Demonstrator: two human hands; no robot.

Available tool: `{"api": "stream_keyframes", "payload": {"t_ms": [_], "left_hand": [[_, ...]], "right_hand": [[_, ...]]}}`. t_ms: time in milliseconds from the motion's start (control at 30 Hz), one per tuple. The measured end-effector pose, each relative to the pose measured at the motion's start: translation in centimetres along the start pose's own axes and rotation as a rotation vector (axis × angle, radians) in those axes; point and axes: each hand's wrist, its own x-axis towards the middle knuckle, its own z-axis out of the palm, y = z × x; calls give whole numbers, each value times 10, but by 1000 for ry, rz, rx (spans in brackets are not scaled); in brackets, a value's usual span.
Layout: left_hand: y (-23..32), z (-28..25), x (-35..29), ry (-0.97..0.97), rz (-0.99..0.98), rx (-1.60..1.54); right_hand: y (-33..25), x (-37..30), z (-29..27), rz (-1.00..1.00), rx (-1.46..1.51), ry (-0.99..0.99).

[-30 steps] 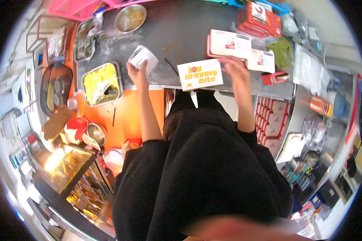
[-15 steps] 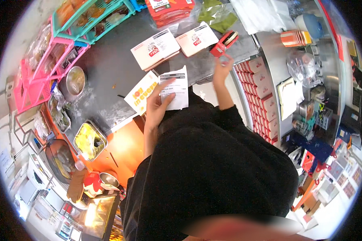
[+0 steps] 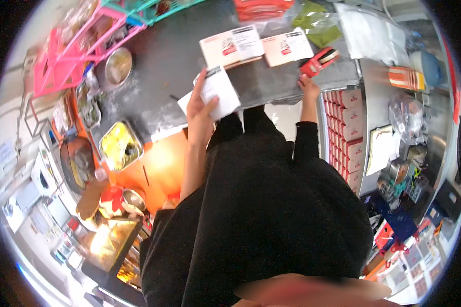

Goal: The person prepares food orders by putting rice and fried chicken into boxes, marking receipts with a pen, and organizing the boxes on a counter.

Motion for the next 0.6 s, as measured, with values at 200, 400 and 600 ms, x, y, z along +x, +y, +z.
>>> {"api": "stream_keyframes", "payload": {"t_ms": [200,400,600], "left_hand": [[12,-36,0,41,139,-37],[-8,-60,-1,76,70,-15],[-12,-131,69,185,81,596]], "right_hand": [[-137,-199,131,-21,-318,-993],[-79,-258,206,55,-420,-914],[-31,-280,214,412,-363,-707]]}}
